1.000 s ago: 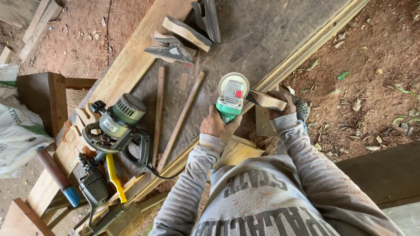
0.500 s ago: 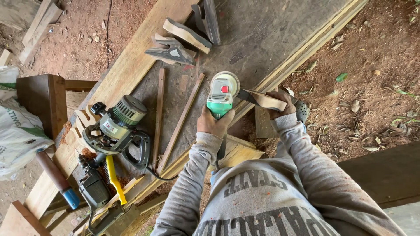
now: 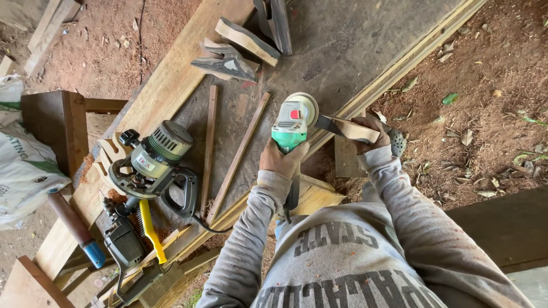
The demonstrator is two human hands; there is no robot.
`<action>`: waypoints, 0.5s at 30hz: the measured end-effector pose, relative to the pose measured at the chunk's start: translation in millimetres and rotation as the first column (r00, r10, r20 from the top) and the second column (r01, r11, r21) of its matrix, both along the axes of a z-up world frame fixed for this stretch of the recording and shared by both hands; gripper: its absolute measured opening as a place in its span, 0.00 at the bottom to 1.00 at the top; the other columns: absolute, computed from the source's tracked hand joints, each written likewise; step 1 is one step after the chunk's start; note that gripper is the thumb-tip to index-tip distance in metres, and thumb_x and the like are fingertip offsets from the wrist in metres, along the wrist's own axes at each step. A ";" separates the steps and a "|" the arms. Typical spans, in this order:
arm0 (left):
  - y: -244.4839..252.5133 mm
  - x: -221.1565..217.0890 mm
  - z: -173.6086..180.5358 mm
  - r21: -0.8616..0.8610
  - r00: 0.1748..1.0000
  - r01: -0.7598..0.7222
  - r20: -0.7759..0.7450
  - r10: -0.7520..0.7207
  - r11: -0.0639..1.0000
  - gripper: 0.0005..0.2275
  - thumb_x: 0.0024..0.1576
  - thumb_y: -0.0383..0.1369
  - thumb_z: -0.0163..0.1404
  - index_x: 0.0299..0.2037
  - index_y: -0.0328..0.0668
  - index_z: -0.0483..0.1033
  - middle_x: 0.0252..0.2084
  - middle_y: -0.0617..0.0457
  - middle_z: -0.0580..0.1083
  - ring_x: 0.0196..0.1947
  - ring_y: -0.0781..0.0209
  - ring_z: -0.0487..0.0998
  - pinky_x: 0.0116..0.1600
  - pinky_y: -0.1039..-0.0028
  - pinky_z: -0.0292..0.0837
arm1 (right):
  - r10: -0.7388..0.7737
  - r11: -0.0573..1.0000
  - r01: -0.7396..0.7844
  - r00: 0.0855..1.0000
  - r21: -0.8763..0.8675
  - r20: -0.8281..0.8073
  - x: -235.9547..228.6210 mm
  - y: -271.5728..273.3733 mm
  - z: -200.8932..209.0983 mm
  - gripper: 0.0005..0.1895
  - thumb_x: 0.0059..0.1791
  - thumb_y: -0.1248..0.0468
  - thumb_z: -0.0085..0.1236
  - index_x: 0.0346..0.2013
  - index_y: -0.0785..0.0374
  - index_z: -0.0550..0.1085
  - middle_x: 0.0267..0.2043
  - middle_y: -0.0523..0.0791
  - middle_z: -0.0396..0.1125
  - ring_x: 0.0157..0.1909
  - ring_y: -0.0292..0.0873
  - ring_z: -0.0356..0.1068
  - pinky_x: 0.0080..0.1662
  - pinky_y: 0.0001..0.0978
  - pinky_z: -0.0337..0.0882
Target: Sand and smooth curved wooden furniture components using a handheld angle grinder with a sanding attachment.
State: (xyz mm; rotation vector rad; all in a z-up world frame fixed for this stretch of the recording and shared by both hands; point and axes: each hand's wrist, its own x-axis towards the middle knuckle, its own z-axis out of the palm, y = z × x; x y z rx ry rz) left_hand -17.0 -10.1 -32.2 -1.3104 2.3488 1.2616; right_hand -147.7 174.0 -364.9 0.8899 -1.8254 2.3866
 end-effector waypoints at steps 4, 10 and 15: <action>-22.8 2.5 -37.2 0.212 0.975 -0.118 -0.158 0.153 0.970 0.18 0.43 0.44 0.65 0.35 0.44 0.74 0.22 0.45 0.77 0.21 0.52 0.82 0.33 0.66 0.81 | 0.010 0.985 -0.007 1.000 -0.174 0.014 5.0 -11.1 -31.4 0.42 0.31 0.45 0.81 0.51 0.65 0.75 0.49 0.55 0.75 0.52 0.45 0.74 0.59 0.36 0.66; -21.2 3.3 -32.0 0.170 0.967 -0.143 -0.186 0.175 0.975 0.23 0.43 0.48 0.64 0.39 0.40 0.75 0.31 0.40 0.78 0.40 0.41 0.82 0.46 0.53 0.75 | -0.101 0.947 0.152 0.977 -0.284 0.186 16.3 -32.6 -6.2 0.31 0.32 0.67 0.83 0.42 0.72 0.73 0.44 0.61 0.74 0.47 0.52 0.77 0.52 0.39 0.74; 6.9 9.7 4.0 -0.001 0.996 -0.011 -0.086 0.011 1.000 0.25 0.42 0.51 0.62 0.41 0.41 0.72 0.36 0.36 0.78 0.47 0.37 0.79 0.52 0.48 0.73 | 0.089 0.959 -0.030 0.976 -0.282 0.200 9.0 -14.9 -23.9 0.36 0.31 0.60 0.81 0.48 0.68 0.75 0.51 0.59 0.73 0.53 0.48 0.75 0.55 0.42 0.73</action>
